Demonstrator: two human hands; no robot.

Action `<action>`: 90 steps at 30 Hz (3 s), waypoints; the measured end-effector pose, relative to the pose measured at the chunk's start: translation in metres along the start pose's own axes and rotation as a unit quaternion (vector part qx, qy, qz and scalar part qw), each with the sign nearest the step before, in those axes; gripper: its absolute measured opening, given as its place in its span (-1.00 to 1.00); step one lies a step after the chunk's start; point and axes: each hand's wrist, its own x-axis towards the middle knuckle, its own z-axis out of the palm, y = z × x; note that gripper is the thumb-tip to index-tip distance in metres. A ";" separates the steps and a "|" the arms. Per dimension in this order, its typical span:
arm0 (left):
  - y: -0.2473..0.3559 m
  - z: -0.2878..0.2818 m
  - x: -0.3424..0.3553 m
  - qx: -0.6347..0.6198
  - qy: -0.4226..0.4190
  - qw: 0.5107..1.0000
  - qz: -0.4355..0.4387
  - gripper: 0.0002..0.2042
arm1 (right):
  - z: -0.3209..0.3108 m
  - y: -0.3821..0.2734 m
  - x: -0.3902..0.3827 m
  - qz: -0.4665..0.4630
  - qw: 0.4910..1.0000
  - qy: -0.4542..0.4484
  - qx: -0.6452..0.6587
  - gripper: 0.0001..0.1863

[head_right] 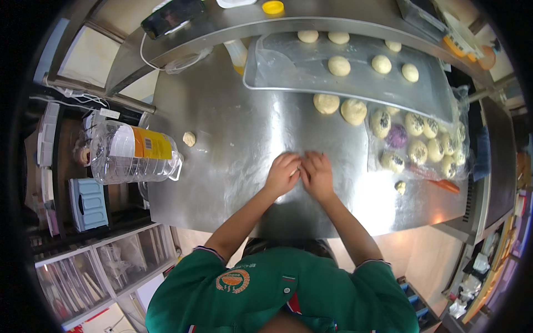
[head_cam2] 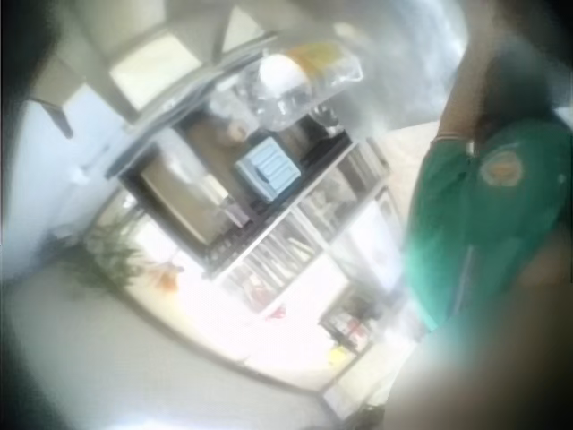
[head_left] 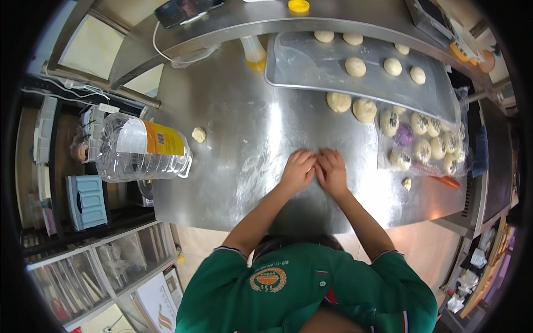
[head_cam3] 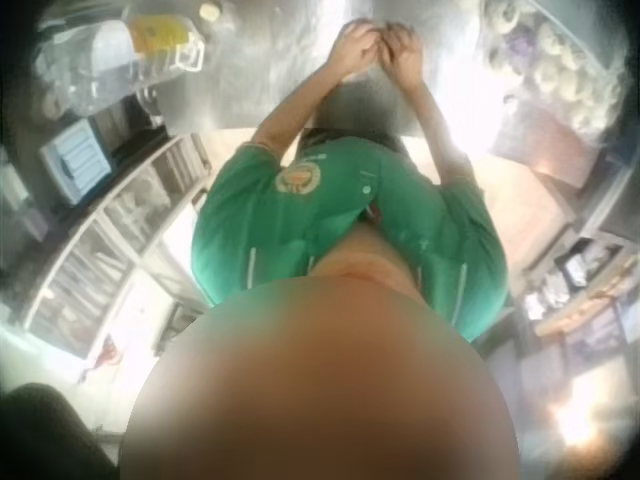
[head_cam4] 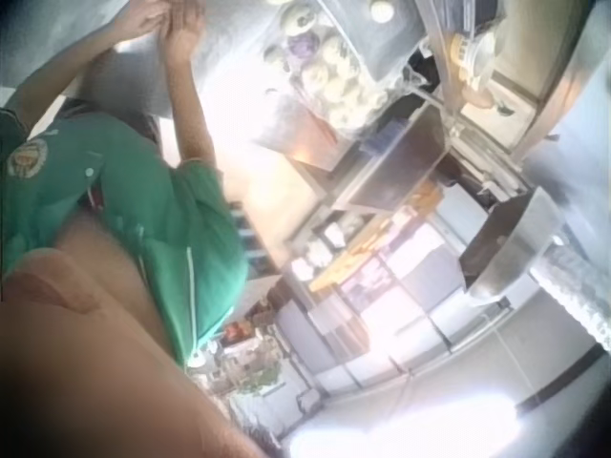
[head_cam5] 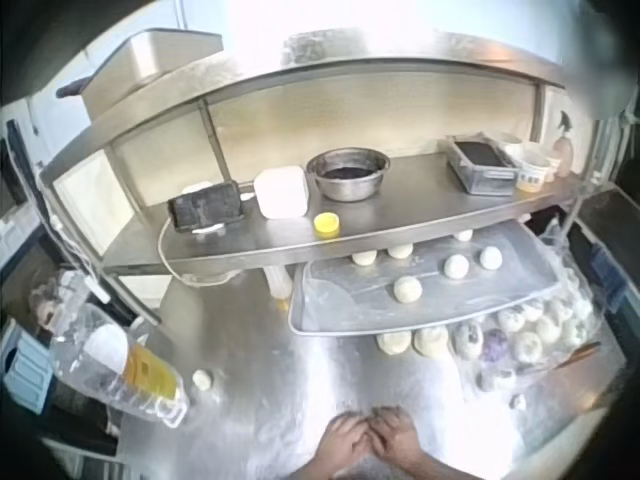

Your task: The person shapes small dough balls by hand on a stainless steel countertop, places them on a tray, and stores the tray in a rack. The person then uses tongs to arrange baked buns on a display counter and cleans the countertop with scrapers.

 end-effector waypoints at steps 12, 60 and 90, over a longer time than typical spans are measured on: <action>-0.028 0.019 0.043 0.107 0.088 0.989 -0.053 -0.65 | -0.010 0.028 0.016 0.014 1.000 0.016 0.021 -0.60; -0.018 -0.059 -0.071 0.154 0.037 0.976 -0.152 -0.60 | -0.058 0.017 -0.053 -0.022 0.993 -0.073 0.089 -0.58; -0.035 -0.032 -0.011 0.137 0.119 0.972 -0.148 -0.66 | -0.042 0.038 0.014 0.151 0.985 0.083 0.007 -0.52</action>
